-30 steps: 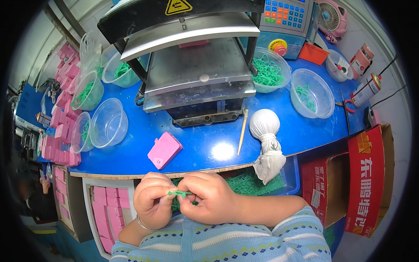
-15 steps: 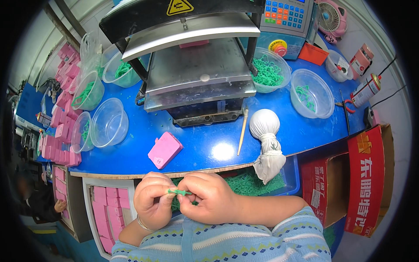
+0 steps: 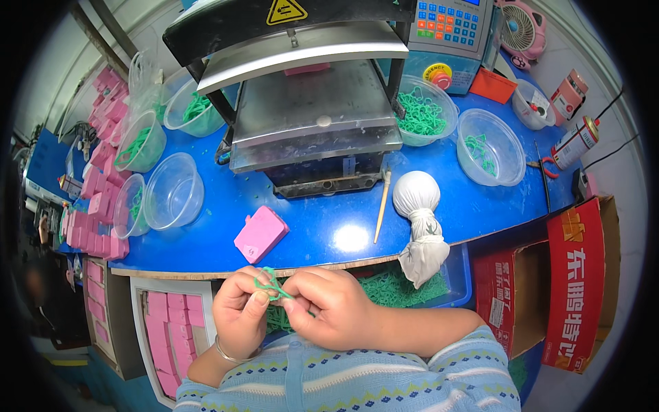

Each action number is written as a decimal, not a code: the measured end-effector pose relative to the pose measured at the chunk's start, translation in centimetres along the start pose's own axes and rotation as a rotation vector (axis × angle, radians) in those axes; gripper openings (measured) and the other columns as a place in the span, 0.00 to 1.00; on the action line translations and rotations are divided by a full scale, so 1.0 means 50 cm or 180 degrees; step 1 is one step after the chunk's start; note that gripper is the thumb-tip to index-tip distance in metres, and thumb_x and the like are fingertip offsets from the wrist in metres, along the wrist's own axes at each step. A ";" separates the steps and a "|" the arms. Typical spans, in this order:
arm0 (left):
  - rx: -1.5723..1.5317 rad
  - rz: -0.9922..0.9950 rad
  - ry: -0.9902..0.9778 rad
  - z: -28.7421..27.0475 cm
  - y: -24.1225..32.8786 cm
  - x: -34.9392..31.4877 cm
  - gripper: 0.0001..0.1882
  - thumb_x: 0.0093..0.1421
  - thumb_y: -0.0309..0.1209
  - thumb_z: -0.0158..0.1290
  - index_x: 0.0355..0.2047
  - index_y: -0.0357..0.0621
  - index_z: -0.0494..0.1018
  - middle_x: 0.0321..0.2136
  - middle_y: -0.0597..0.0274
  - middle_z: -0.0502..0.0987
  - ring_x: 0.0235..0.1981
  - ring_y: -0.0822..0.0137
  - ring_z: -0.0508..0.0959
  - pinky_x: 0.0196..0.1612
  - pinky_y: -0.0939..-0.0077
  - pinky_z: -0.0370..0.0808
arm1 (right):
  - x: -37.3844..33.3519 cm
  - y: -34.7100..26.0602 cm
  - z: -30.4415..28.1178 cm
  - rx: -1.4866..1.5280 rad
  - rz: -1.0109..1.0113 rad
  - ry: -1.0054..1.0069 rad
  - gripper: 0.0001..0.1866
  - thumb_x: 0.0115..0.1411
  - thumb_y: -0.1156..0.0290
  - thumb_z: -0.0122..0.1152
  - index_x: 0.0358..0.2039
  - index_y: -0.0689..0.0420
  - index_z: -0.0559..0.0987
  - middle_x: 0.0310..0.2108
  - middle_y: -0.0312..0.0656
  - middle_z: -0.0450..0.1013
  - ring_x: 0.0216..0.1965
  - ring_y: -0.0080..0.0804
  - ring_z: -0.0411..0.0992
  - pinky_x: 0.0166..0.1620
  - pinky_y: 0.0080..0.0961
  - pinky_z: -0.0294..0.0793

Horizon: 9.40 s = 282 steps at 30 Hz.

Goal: The person is inserting small green plastic pieces into pink silicone/wax molds at a workbench.

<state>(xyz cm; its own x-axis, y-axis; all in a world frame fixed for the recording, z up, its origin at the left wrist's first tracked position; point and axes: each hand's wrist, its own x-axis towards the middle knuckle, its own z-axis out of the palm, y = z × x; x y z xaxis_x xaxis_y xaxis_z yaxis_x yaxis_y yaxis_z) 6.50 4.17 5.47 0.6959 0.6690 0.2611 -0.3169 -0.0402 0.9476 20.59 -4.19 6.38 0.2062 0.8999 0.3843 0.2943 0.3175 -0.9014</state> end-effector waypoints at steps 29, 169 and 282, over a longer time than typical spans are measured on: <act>0.2858 0.0867 0.0552 -0.036 0.015 -0.024 0.20 0.44 0.26 0.61 0.36 0.40 0.65 0.35 0.56 0.63 0.38 0.63 0.65 0.43 0.73 0.63 | -0.006 -0.011 -0.195 -0.2542 -0.0521 0.1823 0.06 0.52 0.76 0.51 0.19 0.60 0.69 0.18 0.46 0.65 0.19 0.46 0.65 0.22 0.36 0.64; 0.4003 0.0628 0.0248 -0.074 0.046 0.065 0.48 0.26 0.37 0.71 0.50 0.41 0.60 0.45 0.51 0.64 0.48 0.51 0.65 0.53 0.62 0.62 | -0.080 0.006 -0.154 0.2321 0.2297 -0.0820 0.31 0.61 0.71 0.47 0.62 0.60 0.49 0.43 0.57 0.71 0.22 0.28 0.74 0.26 0.17 0.71; 0.4037 -0.3247 0.1545 -0.220 -0.193 -0.458 0.40 0.46 0.49 0.58 0.49 0.27 0.62 0.38 0.36 0.72 0.41 0.45 0.74 0.42 0.60 0.71 | -0.529 0.121 -0.192 -0.2911 0.3626 0.0321 0.40 0.48 0.68 0.59 0.59 0.61 0.52 0.38 0.63 0.70 0.41 0.58 0.69 0.44 0.38 0.68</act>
<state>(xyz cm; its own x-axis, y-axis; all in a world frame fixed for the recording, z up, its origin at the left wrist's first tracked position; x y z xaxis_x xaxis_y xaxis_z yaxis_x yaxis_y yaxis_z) -13.45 -2.62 -11.68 -0.0470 0.9353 -0.3508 0.9458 0.1546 0.2857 25.87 -28.92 -7.34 0.7793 0.4923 -0.3877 0.3998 -0.8670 -0.2973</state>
